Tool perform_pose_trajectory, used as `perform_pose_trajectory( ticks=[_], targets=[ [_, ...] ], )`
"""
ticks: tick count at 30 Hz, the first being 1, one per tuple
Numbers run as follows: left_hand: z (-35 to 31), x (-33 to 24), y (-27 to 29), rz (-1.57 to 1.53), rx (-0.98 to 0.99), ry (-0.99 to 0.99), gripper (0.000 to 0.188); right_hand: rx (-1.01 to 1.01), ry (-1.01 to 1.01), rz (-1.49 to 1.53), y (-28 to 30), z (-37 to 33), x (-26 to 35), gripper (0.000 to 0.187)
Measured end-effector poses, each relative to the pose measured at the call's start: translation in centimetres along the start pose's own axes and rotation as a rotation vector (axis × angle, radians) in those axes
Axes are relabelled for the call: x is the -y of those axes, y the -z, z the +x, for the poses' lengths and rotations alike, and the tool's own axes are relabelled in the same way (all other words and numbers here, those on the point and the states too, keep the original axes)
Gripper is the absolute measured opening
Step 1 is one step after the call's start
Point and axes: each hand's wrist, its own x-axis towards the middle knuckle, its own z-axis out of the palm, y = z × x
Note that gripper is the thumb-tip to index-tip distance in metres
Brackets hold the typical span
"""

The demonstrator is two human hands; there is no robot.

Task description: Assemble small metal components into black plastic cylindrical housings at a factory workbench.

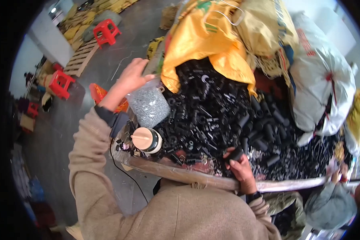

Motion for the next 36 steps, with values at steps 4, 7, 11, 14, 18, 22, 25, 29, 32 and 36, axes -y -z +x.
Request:
perform_pose_trajectory(
  ticks=[4, 7, 11, 14, 18, 22, 25, 29, 32, 36],
  targets=[
    [-4.0, -4.1, 2.8, -0.184, -0.113, -0.167, 0.058, -0.003, -0.013, -0.044, -0.4, 0.1, 0.5, 0.051],
    [-8.6, -8.9, 3.2, -0.505, 0.109, -0.07, 0.056, -0.021, 0.045, -0.085, -0.3, -0.5, 0.8, 0.048],
    [-14.3, -13.5, 0.6, -1.036, 0.62, -0.08, 0.057, -0.072, 0.077, -0.042, -0.7, -2.7, 2.4, 0.047],
    [-16.2, -15.4, -2.9, -1.179, 0.84, -0.001, 0.055, -0.125, 0.182, -0.103, -0.7, -4.3, 2.8, 0.045],
    [-17.2, -17.1, -5.8, -1.251, 0.992, -0.061, 0.054, -0.233, 0.367, -0.359, -0.7, -6.5, 1.8, 0.043],
    [-17.8, -17.6, -8.1, -1.318, 1.062, -0.056, 0.055, -0.374, 0.362, -0.895, -1.1, -9.2, 2.0, 0.038],
    [-18.2, -17.9, -9.5, -1.284, 1.086, -0.083, 0.053, -0.52, 0.36, -0.907, -2.6, -12.3, 3.7, 0.035],
    [-18.4, -18.5, -10.5, -1.264, 1.089, -0.116, 0.05, -0.711, 0.418, -0.87, -1.7, -16.7, 3.9, 0.033],
    [-18.4, -19.0, -11.2, -1.269, 1.07, -0.129, 0.047, -0.789, 0.441, -0.899, -1.1, -18.4, 3.7, 0.033],
    [-18.8, -18.9, -12.3, -1.273, 0.999, -0.097, 0.044, -0.773, 0.456, -0.937, 0.0, -19.0, 2.6, 0.033]
  ],
)
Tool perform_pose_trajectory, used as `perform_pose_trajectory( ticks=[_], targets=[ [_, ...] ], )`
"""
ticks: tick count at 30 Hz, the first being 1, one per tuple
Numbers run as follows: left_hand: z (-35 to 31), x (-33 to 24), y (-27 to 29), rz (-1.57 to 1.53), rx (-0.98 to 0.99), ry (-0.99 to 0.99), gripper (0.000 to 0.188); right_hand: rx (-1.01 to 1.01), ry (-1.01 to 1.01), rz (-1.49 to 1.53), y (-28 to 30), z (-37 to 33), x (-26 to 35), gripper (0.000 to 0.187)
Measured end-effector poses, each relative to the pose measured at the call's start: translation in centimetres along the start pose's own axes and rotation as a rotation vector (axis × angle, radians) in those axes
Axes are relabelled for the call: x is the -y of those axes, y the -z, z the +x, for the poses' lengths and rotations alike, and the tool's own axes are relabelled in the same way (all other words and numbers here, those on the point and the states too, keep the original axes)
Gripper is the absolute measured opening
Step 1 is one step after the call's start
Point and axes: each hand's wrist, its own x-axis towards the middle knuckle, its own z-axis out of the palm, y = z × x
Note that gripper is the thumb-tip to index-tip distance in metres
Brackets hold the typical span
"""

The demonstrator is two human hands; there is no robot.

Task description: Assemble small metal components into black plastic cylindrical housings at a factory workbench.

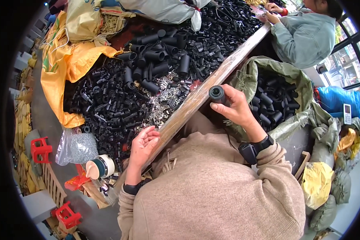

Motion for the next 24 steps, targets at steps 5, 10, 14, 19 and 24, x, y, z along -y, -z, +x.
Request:
perform_pose_trajectory(
  ticks=[5, 10, 14, 19, 24],
  targets=[
    [0.2, 0.6, -0.4, -0.017, -0.116, 0.006, 0.039, 0.101, 0.049, 0.067, -0.5, 0.7, -1.0, 0.035],
    [0.4, 0.6, -0.8, -0.001, -0.268, 0.037, 0.033, 0.224, 0.041, 0.102, -0.9, 1.4, -2.2, 0.035],
    [0.9, 1.0, -0.9, 0.011, -0.358, 0.0, 0.029, 0.285, 0.053, 0.214, -1.2, 1.7, -4.0, 0.034],
    [1.0, 0.9, -1.6, 0.087, -0.407, 0.032, 0.027, 0.325, 0.089, 0.329, -1.8, 2.2, -5.2, 0.035],
    [1.1, 0.8, -1.8, 0.134, -0.436, 0.028, 0.024, 0.345, 0.059, 0.401, -2.1, 2.2, -6.1, 0.036]
  ],
)
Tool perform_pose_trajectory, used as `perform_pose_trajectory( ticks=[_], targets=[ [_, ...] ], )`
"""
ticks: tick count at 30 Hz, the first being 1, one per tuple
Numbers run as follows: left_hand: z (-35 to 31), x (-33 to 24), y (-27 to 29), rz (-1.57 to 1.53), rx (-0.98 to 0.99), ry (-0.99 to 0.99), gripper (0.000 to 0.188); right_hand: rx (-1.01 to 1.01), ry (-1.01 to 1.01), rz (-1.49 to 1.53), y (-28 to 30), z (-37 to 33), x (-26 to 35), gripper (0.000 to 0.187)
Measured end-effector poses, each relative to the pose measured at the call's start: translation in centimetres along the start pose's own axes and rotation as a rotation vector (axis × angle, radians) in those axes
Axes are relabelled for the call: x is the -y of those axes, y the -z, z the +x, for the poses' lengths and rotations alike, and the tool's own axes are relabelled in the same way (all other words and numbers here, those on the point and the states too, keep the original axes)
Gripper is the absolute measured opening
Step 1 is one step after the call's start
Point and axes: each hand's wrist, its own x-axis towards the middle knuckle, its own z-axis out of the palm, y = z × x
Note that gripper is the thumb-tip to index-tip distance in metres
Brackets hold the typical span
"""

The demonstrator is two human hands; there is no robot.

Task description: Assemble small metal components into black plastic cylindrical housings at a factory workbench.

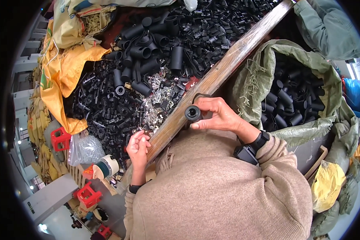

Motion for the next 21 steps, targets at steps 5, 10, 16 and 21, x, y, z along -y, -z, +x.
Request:
perform_pose_trajectory(
  ticks=[5, 10, 16, 21],
  targets=[
    [-0.2, 0.3, 0.1, 0.003, 0.028, -0.034, 0.023, -0.011, -0.011, -0.015, 0.5, -0.6, 0.6, 0.037],
    [0.5, -0.3, 0.1, -0.056, 0.053, 0.06, 0.023, -0.234, -0.079, -0.264, 3.9, -2.9, 2.5, 0.036],
    [1.7, -2.8, 0.2, 0.059, 0.077, -0.048, 0.024, -0.865, -0.487, -0.408, 11.5, -12.1, 3.7, 0.022],
    [5.5, -8.1, -2.0, 0.561, 0.056, -0.431, 0.028, -0.996, -0.436, -0.972, 12.0, -13.5, 3.3, 0.023]
  ],
)
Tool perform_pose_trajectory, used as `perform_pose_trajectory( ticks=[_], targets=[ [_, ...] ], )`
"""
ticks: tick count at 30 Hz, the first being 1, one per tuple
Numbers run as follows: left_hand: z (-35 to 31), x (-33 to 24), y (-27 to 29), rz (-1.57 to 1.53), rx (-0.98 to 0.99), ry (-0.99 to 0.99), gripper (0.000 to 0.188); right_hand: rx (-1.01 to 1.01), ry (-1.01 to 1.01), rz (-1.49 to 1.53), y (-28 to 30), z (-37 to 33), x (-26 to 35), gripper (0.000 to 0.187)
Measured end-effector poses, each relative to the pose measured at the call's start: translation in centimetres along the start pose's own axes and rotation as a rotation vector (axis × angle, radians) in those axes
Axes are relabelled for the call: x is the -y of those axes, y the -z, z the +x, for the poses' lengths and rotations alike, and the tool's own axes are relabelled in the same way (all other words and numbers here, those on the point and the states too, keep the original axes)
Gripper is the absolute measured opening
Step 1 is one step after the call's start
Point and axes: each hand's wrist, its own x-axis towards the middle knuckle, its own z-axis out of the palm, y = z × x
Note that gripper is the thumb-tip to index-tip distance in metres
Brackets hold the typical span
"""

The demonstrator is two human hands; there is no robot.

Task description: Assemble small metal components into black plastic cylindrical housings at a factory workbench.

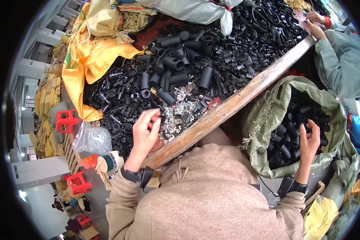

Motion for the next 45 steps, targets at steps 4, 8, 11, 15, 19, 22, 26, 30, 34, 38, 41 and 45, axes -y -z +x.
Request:
perform_pose_trajectory(
  ticks=[4, 8, 11, 15, 19, 22, 26, 30, 34, 38, 41, 45],
  targets=[
    [2.4, 0.3, -0.4, 0.494, -0.132, -0.322, 0.026, 0.175, 0.102, 0.332, -2.9, -0.6, 4.5, 0.02],
    [0.3, 1.0, -0.2, 0.718, -0.021, -0.245, 0.026, 0.333, 0.268, 0.35, -5.2, -1.5, 9.2, 0.019],
    [-0.9, 3.0, -0.3, 0.778, 0.005, -0.21, 0.027, 0.493, 0.445, 0.414, -7.4, -2.1, 11.9, 0.02],
    [-1.1, 3.0, -0.8, 0.763, 0.033, -0.148, 0.028, 0.602, 0.652, 0.438, -9.8, -2.0, 14.3, 0.019],
    [-1.2, 3.4, -0.6, 0.706, 0.033, -0.127, 0.029, 0.634, 0.785, 0.443, -11.8, -1.5, 16.3, 0.019],
    [-1.3, 3.5, -0.2, 0.649, 0.021, -0.136, 0.03, 0.668, 0.803, 0.482, -13.1, -1.2, 17.8, 0.019],
    [-1.7, 3.2, 0.2, 0.549, -0.008, -0.144, 0.03, 0.713, 0.928, 0.37, -15.1, -0.9, 19.2, 0.018],
    [-2.0, 3.2, 0.0, 0.493, -0.02, -0.146, 0.029, 0.658, 0.983, 0.36, -17.3, -0.8, 21.1, 0.014],
    [-2.3, 3.2, -0.4, 0.496, -0.018, -0.155, 0.028, 0.591, 0.997, 0.242, -19.2, -0.8, 21.9, 0.012],
    [-2.6, 3.5, -0.4, 0.465, -0.02, -0.141, 0.028, 0.625, 0.943, 0.144, -20.0, -1.2, 22.1, 0.01],
    [-2.8, 3.6, -0.2, 0.421, -0.015, -0.154, 0.029, 0.615, 0.94, 0.176, -20.2, -1.2, 22.6, 0.011],
    [-2.8, 3.1, 0.2, 0.355, -0.174, -0.23, 0.027, 0.598, 0.966, 0.146, -20.3, -1.2, 22.7, 0.011]
  ],
)
